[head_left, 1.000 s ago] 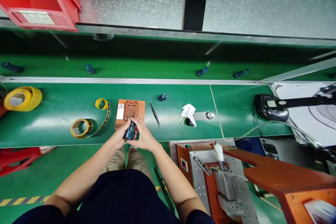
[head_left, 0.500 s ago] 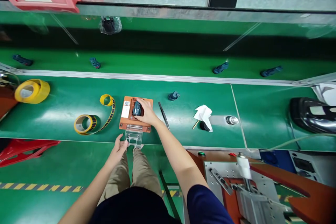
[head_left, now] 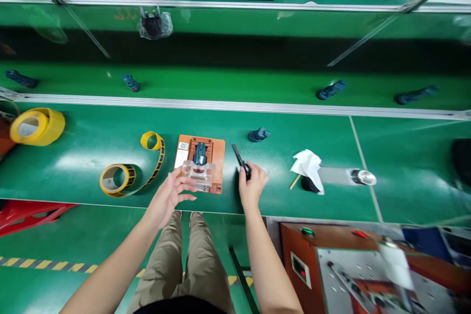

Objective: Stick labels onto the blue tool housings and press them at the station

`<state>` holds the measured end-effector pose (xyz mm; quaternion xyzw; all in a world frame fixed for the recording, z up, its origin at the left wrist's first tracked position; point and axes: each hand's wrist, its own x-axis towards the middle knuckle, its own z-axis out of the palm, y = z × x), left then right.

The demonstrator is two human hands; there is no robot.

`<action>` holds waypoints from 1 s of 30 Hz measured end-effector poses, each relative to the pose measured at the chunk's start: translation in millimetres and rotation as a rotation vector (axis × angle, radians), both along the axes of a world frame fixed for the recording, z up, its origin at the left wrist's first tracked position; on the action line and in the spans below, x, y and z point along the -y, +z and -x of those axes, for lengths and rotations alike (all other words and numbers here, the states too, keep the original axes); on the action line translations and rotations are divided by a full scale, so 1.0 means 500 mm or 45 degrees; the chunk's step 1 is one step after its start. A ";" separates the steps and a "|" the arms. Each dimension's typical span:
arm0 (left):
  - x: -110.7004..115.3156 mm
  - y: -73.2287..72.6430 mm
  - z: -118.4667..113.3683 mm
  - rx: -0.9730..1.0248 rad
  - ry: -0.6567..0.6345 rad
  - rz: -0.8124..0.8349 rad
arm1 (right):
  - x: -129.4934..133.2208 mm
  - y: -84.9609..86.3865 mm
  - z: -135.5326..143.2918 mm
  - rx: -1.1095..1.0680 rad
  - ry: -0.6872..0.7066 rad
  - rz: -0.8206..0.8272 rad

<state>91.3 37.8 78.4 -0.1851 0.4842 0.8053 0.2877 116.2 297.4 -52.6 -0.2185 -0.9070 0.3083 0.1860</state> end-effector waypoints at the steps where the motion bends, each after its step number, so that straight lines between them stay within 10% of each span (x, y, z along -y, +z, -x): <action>1: -0.009 -0.008 0.018 0.025 0.000 -0.009 | -0.007 -0.017 -0.013 0.042 -0.028 -0.048; 7: 0.009 -0.055 0.089 0.037 -0.173 0.266 | -0.016 -0.058 -0.034 0.153 -0.150 -0.078; 14: 0.117 -0.081 0.243 -0.941 -0.094 1.502 | 0.007 -0.007 -0.050 -0.164 -0.263 0.991; 22: 0.145 -0.098 0.278 -0.579 -0.073 1.127 | 0.082 0.066 -0.011 -0.307 -0.219 1.800; 30: 0.214 -0.092 0.196 -0.428 0.100 0.848 | 0.158 0.143 0.042 -0.260 0.086 1.932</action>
